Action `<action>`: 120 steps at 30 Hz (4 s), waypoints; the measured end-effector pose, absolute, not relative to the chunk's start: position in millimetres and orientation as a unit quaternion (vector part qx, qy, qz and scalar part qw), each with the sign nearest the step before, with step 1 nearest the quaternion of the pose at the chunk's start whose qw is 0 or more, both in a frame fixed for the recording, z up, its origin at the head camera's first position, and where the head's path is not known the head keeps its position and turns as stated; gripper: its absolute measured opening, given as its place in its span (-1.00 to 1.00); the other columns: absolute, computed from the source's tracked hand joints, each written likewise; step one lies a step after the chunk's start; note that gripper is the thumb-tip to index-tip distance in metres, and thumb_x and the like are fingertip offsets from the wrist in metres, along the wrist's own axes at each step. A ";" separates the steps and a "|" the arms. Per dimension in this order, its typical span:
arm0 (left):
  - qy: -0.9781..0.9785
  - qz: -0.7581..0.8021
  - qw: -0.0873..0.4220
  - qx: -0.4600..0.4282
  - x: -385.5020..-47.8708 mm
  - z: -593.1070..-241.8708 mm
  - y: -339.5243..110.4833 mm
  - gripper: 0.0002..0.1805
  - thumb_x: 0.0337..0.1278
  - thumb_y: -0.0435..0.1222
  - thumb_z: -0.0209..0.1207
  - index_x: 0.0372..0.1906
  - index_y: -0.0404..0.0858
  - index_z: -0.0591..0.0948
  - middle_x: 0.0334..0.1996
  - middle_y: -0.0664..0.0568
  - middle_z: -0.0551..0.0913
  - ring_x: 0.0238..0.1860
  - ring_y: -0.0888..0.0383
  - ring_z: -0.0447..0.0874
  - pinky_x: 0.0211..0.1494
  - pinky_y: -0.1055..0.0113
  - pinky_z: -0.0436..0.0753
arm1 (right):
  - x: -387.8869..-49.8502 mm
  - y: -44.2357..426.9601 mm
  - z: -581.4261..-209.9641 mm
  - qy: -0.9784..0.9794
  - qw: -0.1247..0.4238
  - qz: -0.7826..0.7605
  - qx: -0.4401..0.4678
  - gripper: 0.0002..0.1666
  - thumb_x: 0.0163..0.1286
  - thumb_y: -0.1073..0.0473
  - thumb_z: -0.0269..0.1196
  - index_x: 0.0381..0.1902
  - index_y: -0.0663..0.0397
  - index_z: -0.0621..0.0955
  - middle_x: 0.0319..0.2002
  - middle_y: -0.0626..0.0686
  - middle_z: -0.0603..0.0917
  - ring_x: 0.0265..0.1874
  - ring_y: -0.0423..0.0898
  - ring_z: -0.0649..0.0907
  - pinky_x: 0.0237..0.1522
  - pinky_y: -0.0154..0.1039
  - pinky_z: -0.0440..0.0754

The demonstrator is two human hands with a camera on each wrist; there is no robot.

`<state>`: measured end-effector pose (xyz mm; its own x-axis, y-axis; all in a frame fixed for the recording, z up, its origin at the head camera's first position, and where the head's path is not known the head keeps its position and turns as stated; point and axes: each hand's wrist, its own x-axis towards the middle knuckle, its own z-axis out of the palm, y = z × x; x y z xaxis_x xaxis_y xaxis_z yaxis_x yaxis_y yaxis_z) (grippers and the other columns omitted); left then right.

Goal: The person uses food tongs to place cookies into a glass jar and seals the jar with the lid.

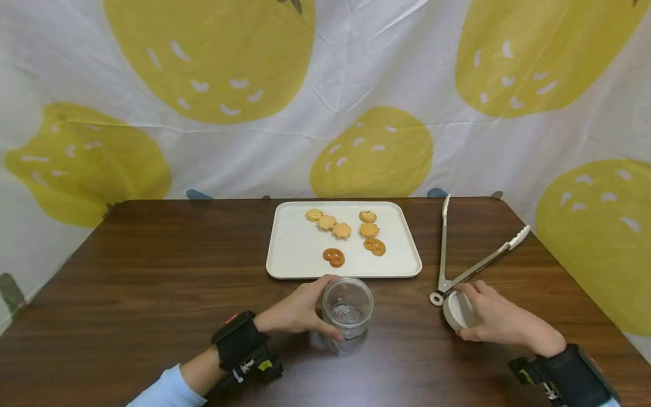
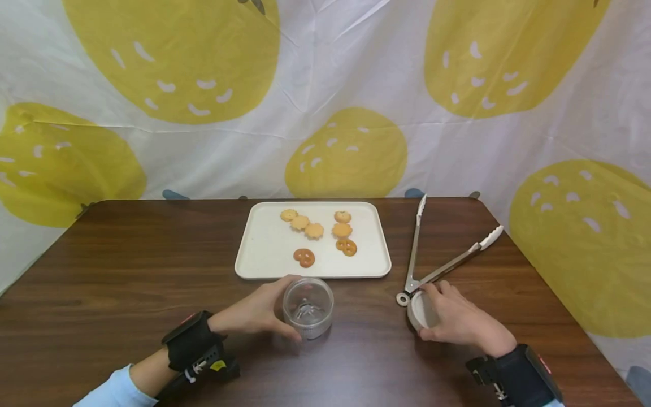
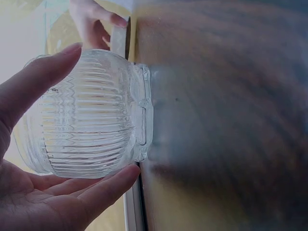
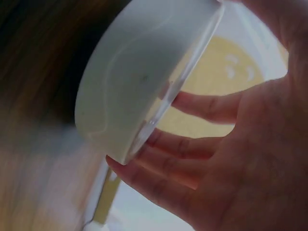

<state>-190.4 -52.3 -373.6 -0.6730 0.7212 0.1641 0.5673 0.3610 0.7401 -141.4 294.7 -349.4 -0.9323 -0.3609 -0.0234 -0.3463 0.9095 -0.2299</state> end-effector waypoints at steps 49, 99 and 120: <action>0.808 0.433 0.126 0.380 -189.9 -376.6 -53.0 -0.13 -0.38 -0.20 0.44 0.17 -0.26 0.27 0.02 -0.06 0.48 0.05 0.06 0.42 0.08 0.31 0.44 | -259.6 276.6 -338.9 0.954 0.186 -0.069 0.226 0.07 0.26 -0.37 -0.24 0.12 0.68 0.19 0.14 0.70 -0.09 0.06 0.52 0.15 0.11 0.19 0.20; 0.809 0.436 0.137 0.368 -188.9 -376.0 -52.6 -0.11 -0.37 -0.20 0.44 0.20 -0.24 0.26 0.04 -0.05 0.47 0.07 0.07 0.41 0.08 0.29 0.44 | -201.8 284.9 -319.2 0.870 -0.010 -0.490 0.056 -0.28 0.22 0.11 0.05 0.20 0.38 0.06 -0.11 0.19 0.37 -0.23 0.02 0.41 -0.28 -0.09 0.35; 0.815 0.429 0.127 0.369 -188.2 -374.6 -52.7 -0.12 -0.42 -0.20 0.45 0.18 -0.24 0.29 0.01 0.00 0.49 0.04 0.12 0.42 0.11 0.29 0.40 | -205.8 299.9 -317.2 0.963 -0.122 -0.185 -0.155 -0.45 0.09 -0.13 0.27 -0.13 0.16 0.47 -0.54 0.02 0.46 -0.57 -0.10 0.41 -0.54 -0.28 0.32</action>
